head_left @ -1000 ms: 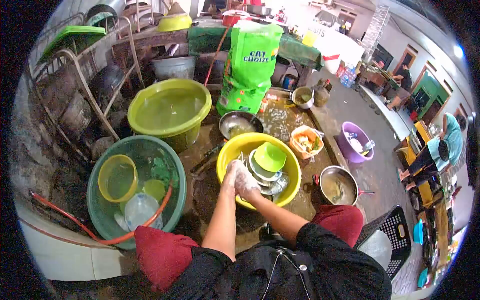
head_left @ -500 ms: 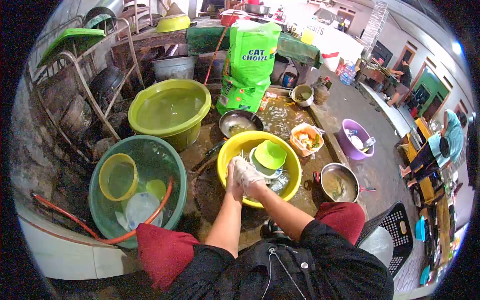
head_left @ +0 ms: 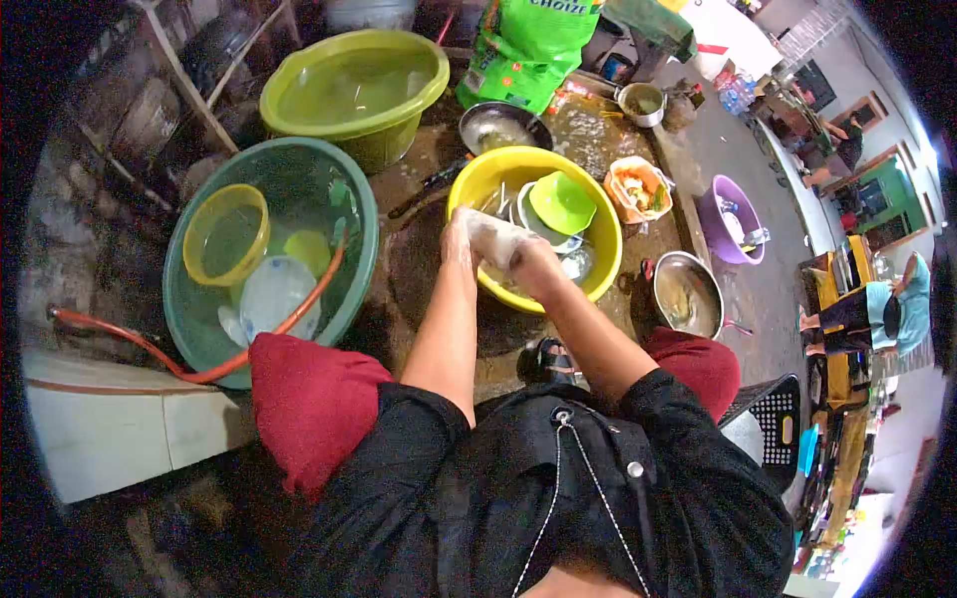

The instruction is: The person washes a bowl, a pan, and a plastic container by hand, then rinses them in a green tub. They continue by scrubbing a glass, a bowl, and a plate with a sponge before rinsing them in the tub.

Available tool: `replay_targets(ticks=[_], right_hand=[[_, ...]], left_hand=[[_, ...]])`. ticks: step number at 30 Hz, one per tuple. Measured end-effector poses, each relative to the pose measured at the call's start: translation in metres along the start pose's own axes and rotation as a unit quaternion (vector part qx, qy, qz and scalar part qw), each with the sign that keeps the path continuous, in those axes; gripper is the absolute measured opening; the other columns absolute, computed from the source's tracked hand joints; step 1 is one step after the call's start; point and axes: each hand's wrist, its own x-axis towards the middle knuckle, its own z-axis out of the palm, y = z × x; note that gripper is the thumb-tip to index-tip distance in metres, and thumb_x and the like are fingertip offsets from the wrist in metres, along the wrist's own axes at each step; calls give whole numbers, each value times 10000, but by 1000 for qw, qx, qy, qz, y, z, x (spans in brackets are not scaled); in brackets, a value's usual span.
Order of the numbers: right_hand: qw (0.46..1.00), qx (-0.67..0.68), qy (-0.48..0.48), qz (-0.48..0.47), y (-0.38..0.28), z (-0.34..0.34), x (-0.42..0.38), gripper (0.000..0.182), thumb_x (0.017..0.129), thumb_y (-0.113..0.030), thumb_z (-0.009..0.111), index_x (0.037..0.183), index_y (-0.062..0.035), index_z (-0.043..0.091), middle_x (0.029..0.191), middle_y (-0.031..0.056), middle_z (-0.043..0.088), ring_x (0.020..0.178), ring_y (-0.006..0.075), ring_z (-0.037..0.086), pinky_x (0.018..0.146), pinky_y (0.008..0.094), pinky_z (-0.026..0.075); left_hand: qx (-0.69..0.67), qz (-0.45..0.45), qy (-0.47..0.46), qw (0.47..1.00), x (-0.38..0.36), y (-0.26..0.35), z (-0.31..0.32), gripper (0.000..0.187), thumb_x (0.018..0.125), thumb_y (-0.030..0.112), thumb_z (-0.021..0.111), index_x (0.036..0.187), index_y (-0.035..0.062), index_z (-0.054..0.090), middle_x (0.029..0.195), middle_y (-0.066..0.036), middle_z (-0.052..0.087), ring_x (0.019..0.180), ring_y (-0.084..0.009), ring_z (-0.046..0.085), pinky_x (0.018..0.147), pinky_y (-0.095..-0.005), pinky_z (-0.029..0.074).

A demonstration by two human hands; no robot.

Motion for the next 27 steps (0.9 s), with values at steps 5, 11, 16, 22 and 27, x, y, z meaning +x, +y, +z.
replay_targets(ticks=[5, 11, 16, 22, 27], right_hand=[[979, 144, 29, 143, -27, -2, -19, 583, 665, -216, 673, 1161, -6, 450, 1019, 105, 566, 883, 217, 546, 771, 299, 442], [938, 244, 47, 244, 8, -33, -7, 355, 712, -160, 603, 1019, 14, 559, 935, 90, 602, 816, 201, 588, 725, 304, 476], [938, 206, 80, 266, -9, -55, -10, 287, 730, -227, 625, 899, 4, 611, 829, 97, 617, 707, 209, 594, 641, 341, 492], [968, 69, 61, 233, 63, -26, -21, 313, 735, -263, 637, 930, -20, 612, 781, 71, 626, 655, 192, 586, 569, 316, 476], [802, 398, 264, 358, 27, -38, -21, 495, 777, -497, 564, 981, -46, 556, 913, 120, 582, 739, 284, 596, 660, 456, 493]], left_hand=[[-44, 100, 56, 992, 18, 3, -10, 407, 809, 337, 537, 940, -48, 562, 860, -137, 592, 734, -253, 600, 633, -367, 499], [57, 33, -172, 983, -20, 3, -1, 445, 806, 406, 574, 1044, 32, 543, 992, -93, 604, 887, -216, 588, 795, -373, 476], [341, -128, -285, 887, -60, 32, 2, 443, 777, 362, 624, 1071, 42, 540, 1010, -73, 596, 881, -179, 581, 787, -326, 469], [708, -52, -380, 593, -97, 11, 47, 636, 652, 300, 725, 1168, 20, 479, 1039, -90, 586, 935, -178, 548, 824, -268, 426], [616, 61, -362, 697, -96, 14, 34, 768, 639, 230, 762, 1255, 38, 347, 1102, -141, 521, 961, -219, 537, 847, -317, 445]])
